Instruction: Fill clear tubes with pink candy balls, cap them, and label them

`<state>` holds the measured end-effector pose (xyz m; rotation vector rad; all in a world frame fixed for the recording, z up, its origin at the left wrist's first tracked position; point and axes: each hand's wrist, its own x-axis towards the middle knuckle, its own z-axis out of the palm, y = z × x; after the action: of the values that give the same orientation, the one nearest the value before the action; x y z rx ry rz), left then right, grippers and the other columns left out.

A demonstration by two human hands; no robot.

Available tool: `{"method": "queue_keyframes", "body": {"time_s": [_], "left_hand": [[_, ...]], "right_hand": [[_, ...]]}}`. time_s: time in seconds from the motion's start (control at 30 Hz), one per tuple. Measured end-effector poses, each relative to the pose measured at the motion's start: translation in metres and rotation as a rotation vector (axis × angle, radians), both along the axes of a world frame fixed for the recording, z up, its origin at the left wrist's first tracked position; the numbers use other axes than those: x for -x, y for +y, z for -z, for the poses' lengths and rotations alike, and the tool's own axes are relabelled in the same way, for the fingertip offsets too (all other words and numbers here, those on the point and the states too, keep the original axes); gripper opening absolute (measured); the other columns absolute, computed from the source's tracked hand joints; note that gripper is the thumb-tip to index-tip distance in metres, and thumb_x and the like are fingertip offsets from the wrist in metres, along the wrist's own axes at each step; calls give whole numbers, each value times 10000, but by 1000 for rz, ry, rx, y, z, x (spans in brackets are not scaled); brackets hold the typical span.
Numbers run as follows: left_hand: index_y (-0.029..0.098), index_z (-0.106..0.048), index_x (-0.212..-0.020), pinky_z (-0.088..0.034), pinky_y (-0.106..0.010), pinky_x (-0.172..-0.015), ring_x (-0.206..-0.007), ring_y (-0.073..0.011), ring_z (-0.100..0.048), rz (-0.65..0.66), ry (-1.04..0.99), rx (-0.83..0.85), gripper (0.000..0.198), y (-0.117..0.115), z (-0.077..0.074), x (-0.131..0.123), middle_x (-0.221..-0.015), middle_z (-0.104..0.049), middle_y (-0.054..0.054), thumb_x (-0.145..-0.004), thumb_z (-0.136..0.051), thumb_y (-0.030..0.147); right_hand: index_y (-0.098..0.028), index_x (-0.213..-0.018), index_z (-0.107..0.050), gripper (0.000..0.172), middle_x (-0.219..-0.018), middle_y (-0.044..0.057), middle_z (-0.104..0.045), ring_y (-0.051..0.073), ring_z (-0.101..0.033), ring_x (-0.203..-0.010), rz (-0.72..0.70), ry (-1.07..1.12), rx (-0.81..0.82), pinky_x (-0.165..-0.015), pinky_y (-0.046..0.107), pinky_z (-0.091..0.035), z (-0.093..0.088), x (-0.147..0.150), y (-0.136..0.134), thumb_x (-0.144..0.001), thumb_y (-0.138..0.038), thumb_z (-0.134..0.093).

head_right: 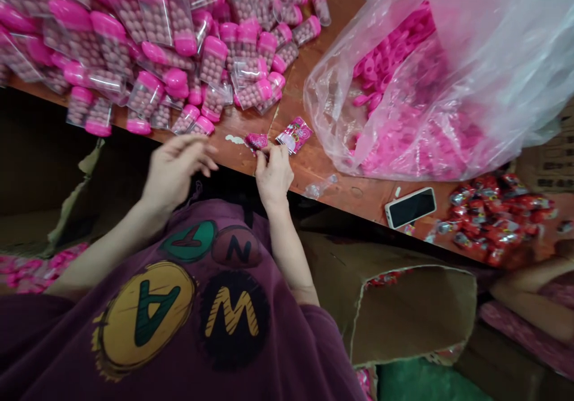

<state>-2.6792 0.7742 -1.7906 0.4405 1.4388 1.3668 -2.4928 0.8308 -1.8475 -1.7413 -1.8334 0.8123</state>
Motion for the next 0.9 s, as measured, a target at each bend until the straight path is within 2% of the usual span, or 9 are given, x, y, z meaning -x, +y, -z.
{"method": "queue_keyframes", "body": {"time_s": [0.1,0.2,0.23,0.4,0.5,0.6,0.73,0.83,0.9], "left_hand": [[135,-650,-1095,-376,-217,-358,-438,-120,-627,259,-122,123,215,20,17,-37,-753,-705,4,-901,-730,183],[140,-610,-940,-240,-192,-308,-346,-77,-530,281,-151,183,58,36,25,-52,-623,-618,51,-954,-665,130],[147,-584,-865,-216,-186,-309,-332,-65,-501,270,-152,202,123,40,25,-54,-584,-591,56,-970,-640,116],[153,-552,-691,-168,-191,-339,-295,-52,-410,398,-36,246,293,49,19,-50,-442,-475,64,-965,-648,116],[144,-601,-646,-193,-218,-368,-320,-65,-422,471,181,193,303,49,23,-42,-456,-502,43,-921,-723,177],[137,-696,-679,-292,-239,-441,-408,-98,-484,473,469,146,234,49,32,-32,-510,-576,14,-871,-794,230],[134,-765,-830,-427,-246,-632,-625,-136,-603,396,742,57,71,46,38,-23,-677,-681,-14,-804,-830,144],[139,-747,-962,-453,-235,-682,-665,-131,-612,238,778,-19,144,42,36,-26,-703,-667,5,-831,-808,141],[145,-719,-939,-432,-216,-596,-585,-104,-587,226,616,-33,74,41,32,-34,-694,-654,12,-905,-755,200]], "right_hand": [[-221,-888,-619,155,-873,1,-630,148,-566,-783,49,206,26,-793,313,-503,-1,-3,0,-928,-353,-691],[-225,-913,-589,243,-774,-44,-596,101,-504,-635,85,416,178,-633,262,-454,-3,-6,-2,-891,-422,-730],[-230,-951,-585,279,-794,-46,-607,91,-498,-620,87,477,219,-604,251,-442,-4,-7,-3,-869,-437,-754],[-247,-1137,-619,500,-989,5,-692,127,-633,-796,71,733,346,-712,272,-538,-5,-14,0,-800,-548,-832],[-205,-972,-677,403,-814,-13,-674,128,-605,-721,89,642,367,-719,288,-529,-3,-16,4,-822,-557,-804],[-190,-841,-696,346,-736,-10,-647,133,-556,-694,48,358,195,-733,305,-483,-2,-15,5,-927,-525,-691],[-202,-764,-649,339,-773,20,-634,163,-555,-754,-9,113,-27,-772,330,-444,0,-16,6,-993,-447,-597],[-213,-712,-564,406,-729,5,-591,149,-525,-717,26,158,3,-720,309,-410,0,-20,7,-1024,-471,-535],[-215,-695,-522,463,-696,-9,-562,133,-491,-687,43,218,42,-686,296,-386,-1,-21,8,-1034,-530,-508]]}}
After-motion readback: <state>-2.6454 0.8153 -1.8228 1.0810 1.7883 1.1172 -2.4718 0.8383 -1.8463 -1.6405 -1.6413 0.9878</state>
